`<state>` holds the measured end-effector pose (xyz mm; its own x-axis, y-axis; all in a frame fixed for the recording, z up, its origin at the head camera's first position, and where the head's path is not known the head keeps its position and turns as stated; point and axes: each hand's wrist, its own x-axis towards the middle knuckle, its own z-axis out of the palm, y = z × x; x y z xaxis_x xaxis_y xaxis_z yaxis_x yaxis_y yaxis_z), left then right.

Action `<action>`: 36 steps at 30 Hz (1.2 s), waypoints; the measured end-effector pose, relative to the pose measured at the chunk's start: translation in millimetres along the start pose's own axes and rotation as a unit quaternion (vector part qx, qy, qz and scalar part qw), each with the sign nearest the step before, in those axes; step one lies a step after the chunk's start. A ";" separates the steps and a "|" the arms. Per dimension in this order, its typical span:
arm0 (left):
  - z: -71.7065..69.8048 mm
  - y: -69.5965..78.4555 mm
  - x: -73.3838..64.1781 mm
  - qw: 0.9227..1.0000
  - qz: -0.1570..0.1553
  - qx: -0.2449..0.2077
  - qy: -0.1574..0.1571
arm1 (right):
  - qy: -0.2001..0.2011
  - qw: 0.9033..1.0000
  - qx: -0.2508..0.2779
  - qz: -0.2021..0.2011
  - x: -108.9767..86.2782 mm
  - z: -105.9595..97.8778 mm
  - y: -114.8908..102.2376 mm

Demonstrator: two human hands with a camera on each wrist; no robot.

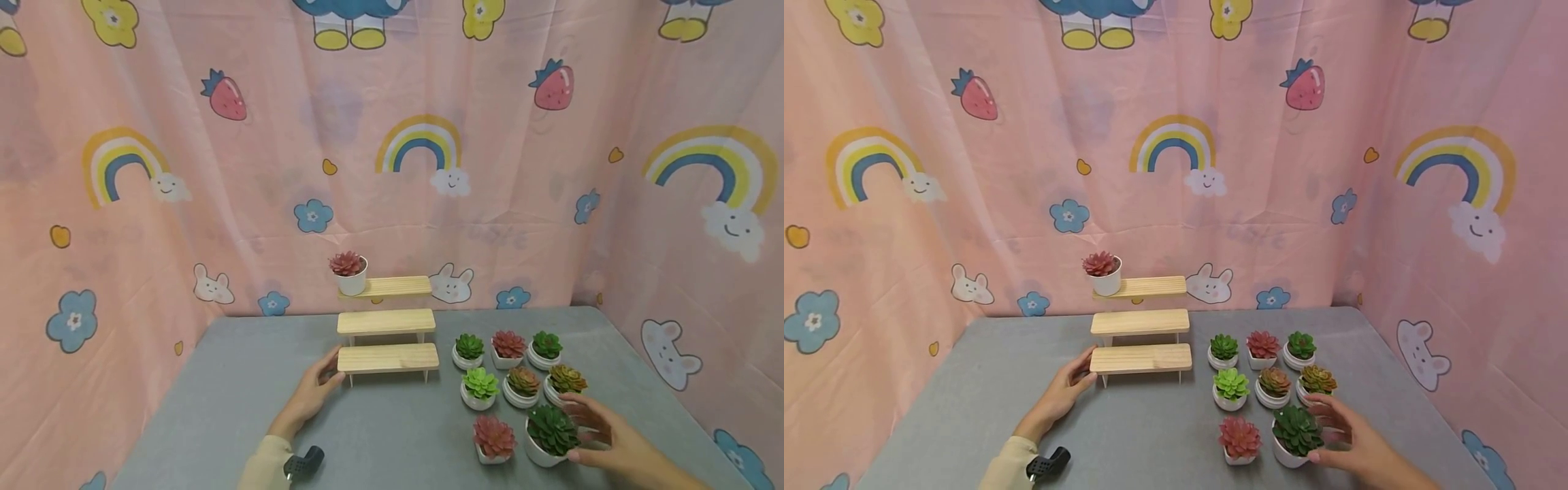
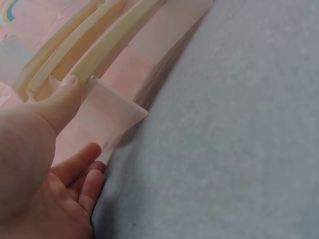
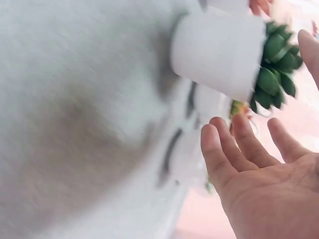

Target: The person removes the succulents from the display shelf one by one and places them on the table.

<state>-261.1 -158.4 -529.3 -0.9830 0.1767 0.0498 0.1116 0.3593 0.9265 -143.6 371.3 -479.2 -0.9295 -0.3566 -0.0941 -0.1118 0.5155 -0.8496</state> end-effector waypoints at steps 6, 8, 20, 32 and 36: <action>0.3 -0.6 0.2 1.000 0.000 0.000 0.000 | 0.067 0.993 -0.045 -0.086 4.0 -9.7 -21.3; 0.4 -2.0 0.4 1.000 -0.003 0.004 0.002 | 0.080 0.990 -0.055 -0.103 7.8 -11.9 -31.3; 0.7 -6.0 2.1 1.000 0.000 0.000 0.002 | 0.082 0.978 -0.081 -0.173 42.9 -15.8 -86.1; -0.2 -3.8 0.9 1.000 0.006 0.001 0.004 | 0.033 0.985 -0.070 -0.154 91.6 -15.4 -127.8; 0.1 -3.8 0.7 1.000 0.001 0.000 0.003 | 0.020 0.985 -0.065 -0.156 111.9 -12.1 -138.7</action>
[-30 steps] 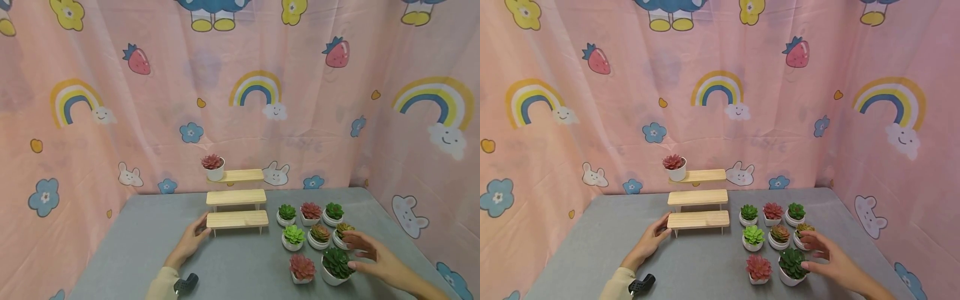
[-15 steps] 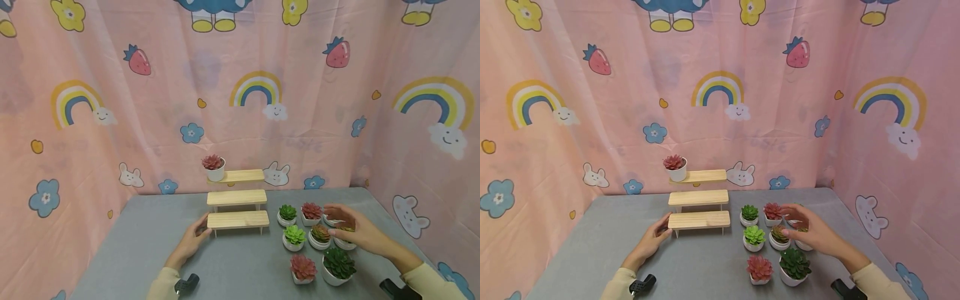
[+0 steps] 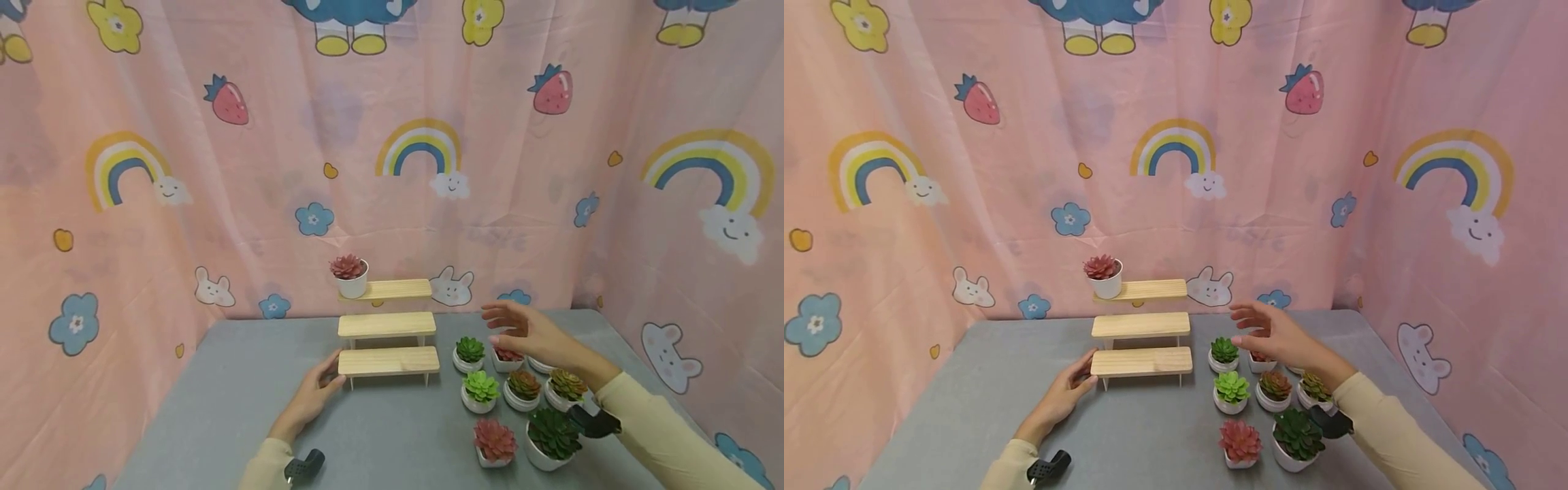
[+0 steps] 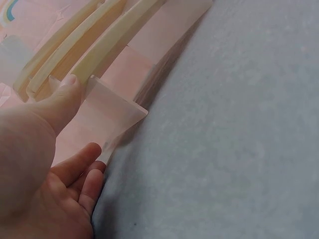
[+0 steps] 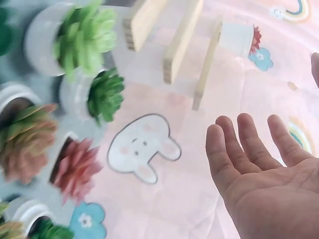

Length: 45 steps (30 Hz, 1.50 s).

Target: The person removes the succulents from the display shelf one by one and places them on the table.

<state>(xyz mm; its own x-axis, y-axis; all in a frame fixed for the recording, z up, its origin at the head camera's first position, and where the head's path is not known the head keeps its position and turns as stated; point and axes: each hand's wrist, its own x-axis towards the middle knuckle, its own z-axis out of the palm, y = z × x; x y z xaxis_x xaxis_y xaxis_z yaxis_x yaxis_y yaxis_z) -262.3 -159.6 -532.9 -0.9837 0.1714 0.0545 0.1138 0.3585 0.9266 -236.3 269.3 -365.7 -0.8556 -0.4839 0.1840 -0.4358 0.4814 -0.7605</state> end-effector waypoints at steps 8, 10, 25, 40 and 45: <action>0.8 -1.2 0.4 1.000 -0.005 0.000 0.001 | -0.031 0.999 0.035 0.004 49.1 16.7 -13.1; 1.0 -1.9 0.5 1.000 -0.004 0.000 -0.001 | -0.036 0.998 0.043 0.006 60.0 23.0 -17.5; -0.1 -1.8 2.7 1.000 0.012 0.005 0.000 | 0.005 0.995 0.099 0.028 148.2 77.7 -37.4; 1.0 -5.3 1.9 1.000 0.006 0.008 0.001 | 0.053 0.985 0.146 0.078 207.6 124.3 -66.2; 1.2 -4.3 2.5 1.000 0.014 0.006 0.001 | 0.057 0.981 0.167 0.077 215.6 131.1 -69.2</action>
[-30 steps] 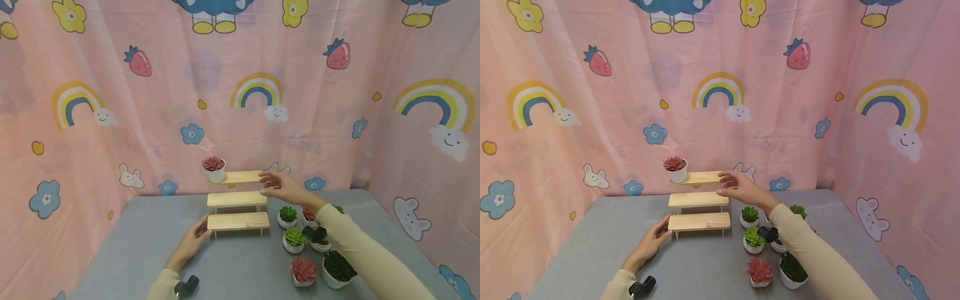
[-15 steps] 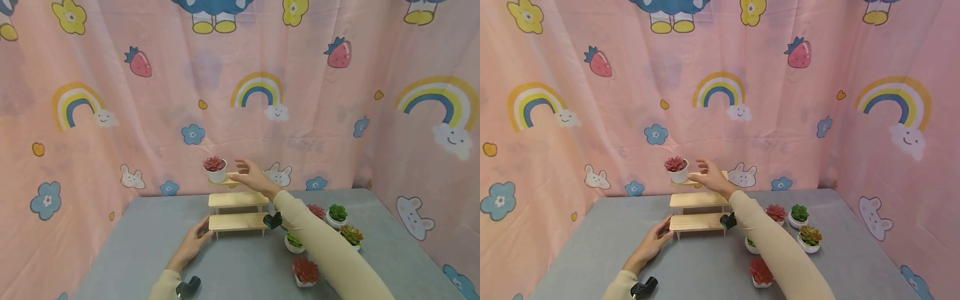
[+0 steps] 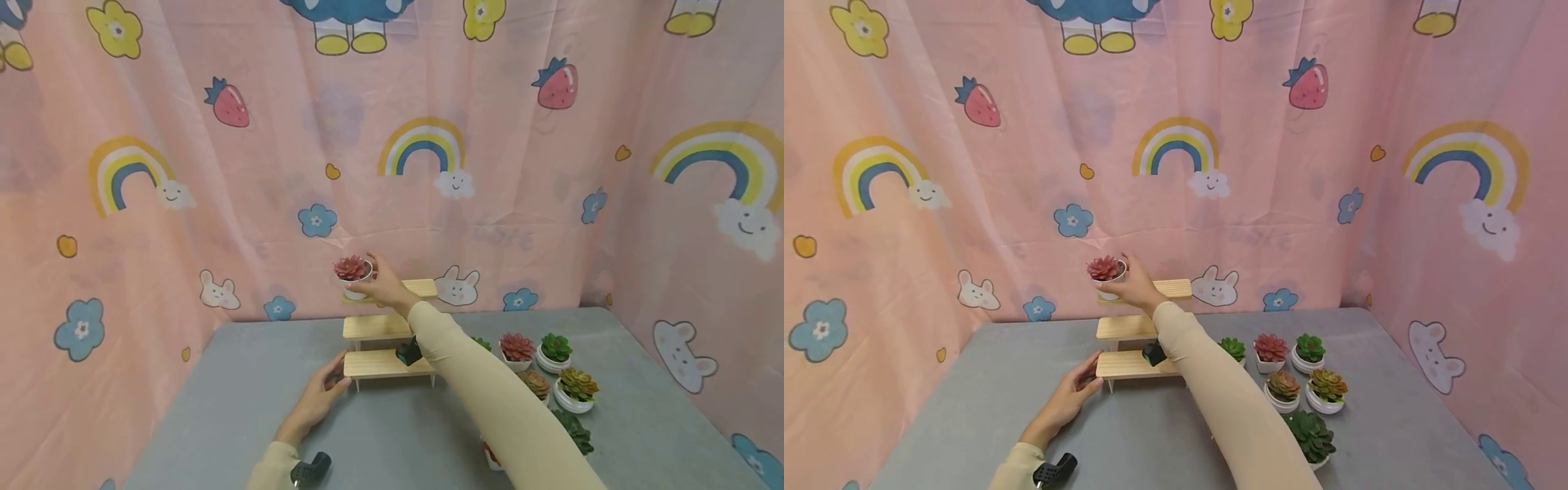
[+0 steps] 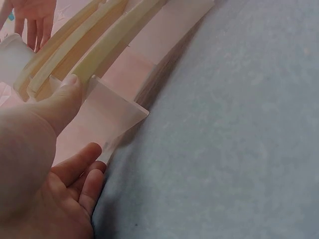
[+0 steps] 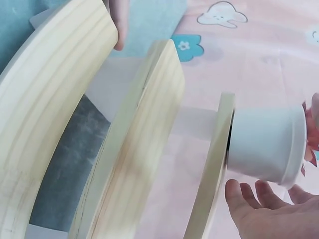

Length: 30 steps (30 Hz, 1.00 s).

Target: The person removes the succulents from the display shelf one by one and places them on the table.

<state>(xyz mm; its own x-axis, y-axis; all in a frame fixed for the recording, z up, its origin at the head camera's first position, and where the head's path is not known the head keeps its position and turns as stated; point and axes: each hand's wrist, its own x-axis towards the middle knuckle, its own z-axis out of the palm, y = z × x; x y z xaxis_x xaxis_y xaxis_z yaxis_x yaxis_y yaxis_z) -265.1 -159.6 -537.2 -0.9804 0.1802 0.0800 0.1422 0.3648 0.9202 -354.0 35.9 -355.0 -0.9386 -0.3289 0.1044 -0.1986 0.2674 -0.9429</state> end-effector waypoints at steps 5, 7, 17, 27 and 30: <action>1.9 -0.5 0.4 1.000 0.009 -0.011 -0.003 | 0.014 1.000 -0.011 0.001 5.0 5.7 3.4; 2.1 -0.7 0.1 1.000 0.010 -0.011 -0.006 | 0.021 1.000 -0.018 0.003 6.6 7.5 4.3; -0.7 1.1 -2.5 1.000 0.022 0.000 -0.010 | 0.046 0.998 -0.037 0.010 5.2 6.4 5.4; -0.1 3.7 -4.5 1.000 0.021 0.007 -0.005 | 0.029 0.999 -0.013 -0.022 -17.1 -18.3 5.5; 1.6 3.4 -3.5 1.000 0.012 -0.003 -0.007 | 0.033 0.998 -0.027 -0.036 -25.0 -28.4 5.8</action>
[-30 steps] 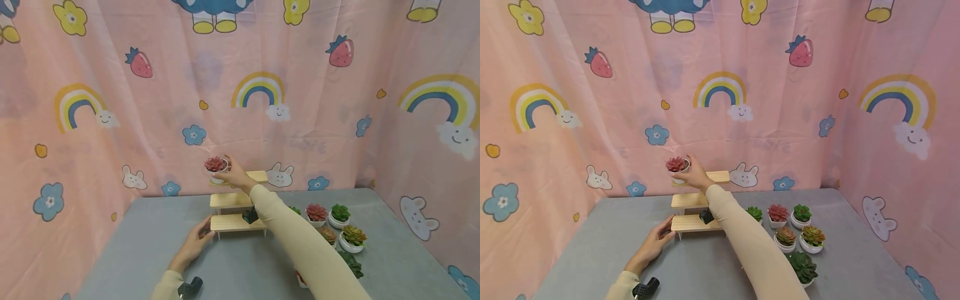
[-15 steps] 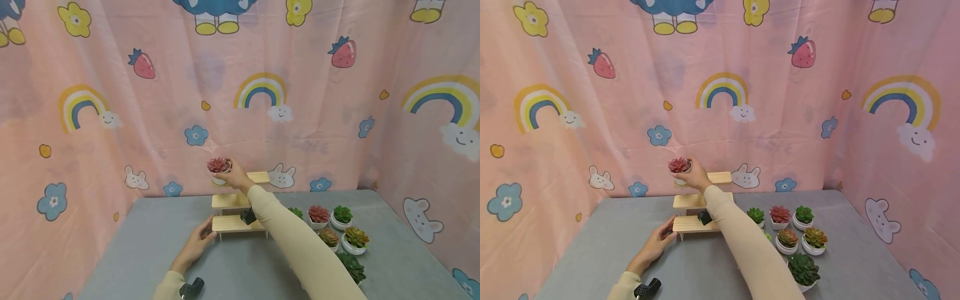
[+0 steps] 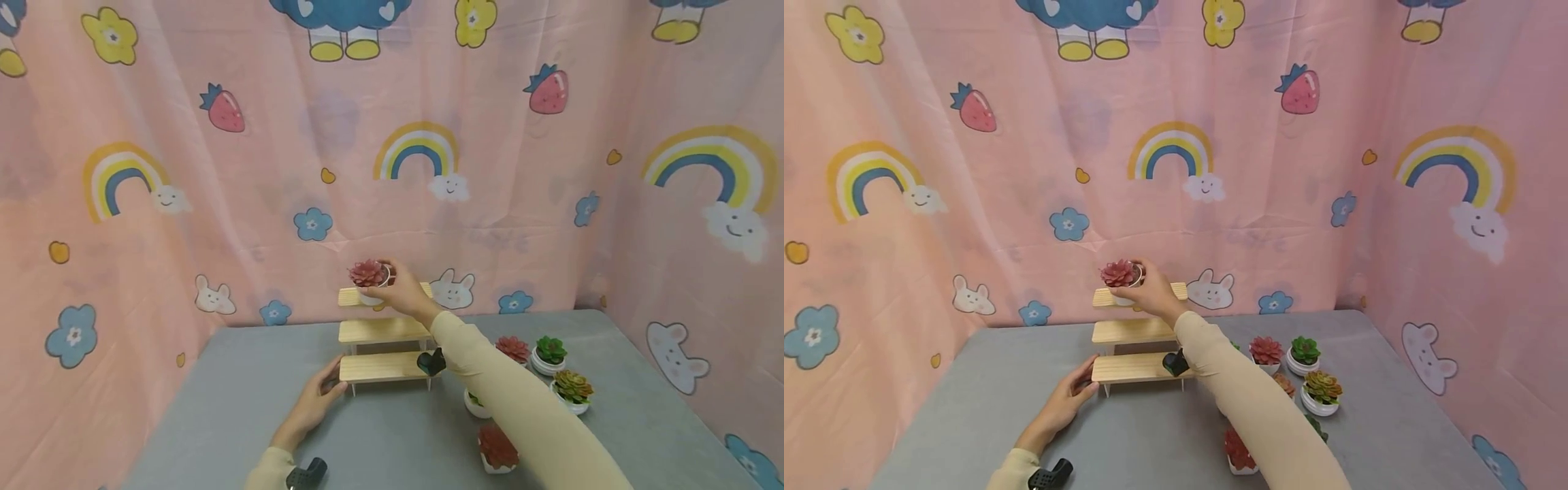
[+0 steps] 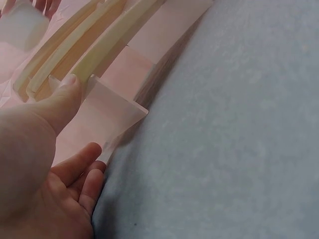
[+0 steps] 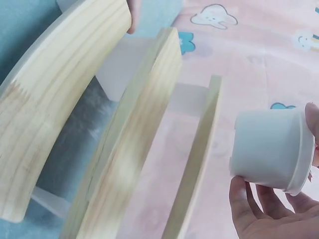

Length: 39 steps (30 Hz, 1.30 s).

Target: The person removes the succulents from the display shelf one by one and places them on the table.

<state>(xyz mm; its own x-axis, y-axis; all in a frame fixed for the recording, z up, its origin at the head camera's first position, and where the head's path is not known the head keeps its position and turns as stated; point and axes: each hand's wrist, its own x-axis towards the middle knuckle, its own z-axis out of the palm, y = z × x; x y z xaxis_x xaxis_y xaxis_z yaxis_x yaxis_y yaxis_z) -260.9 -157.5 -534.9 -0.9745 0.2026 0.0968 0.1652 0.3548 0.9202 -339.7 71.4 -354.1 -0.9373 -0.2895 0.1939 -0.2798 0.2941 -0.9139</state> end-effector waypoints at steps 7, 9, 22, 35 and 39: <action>-0.4 -1.7 0.0 1.000 -0.013 -0.001 0.004 | -0.010 0.999 -0.017 -0.025 -15.9 -19.4 -2.2; -0.7 -1.7 0.3 1.000 -0.011 -0.001 0.005 | -0.018 0.999 -0.027 -0.034 -19.1 -24.7 -2.7; -0.2 1.4 -0.3 1.000 -0.014 -0.001 0.008 | -0.025 0.998 -0.053 -0.036 -41.1 -62.9 -1.3; -1.3 1.1 0.6 1.000 -0.009 -0.001 0.005 | -0.011 0.994 -0.102 -0.036 -70.9 -99.4 -3.7; -0.6 1.3 0.1 1.000 -0.008 0.001 0.005 | -0.011 0.994 -0.102 -0.039 -84.1 -110.5 -5.6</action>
<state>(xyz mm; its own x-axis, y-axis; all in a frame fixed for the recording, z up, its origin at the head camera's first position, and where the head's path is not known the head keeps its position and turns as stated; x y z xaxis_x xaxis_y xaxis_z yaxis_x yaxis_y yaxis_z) -260.8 -157.6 -533.5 -0.9786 0.1875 0.0850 0.1490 0.3602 0.9209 -282.3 194.7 -326.0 -0.9073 -0.3377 0.2504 -0.3891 0.4488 -0.8045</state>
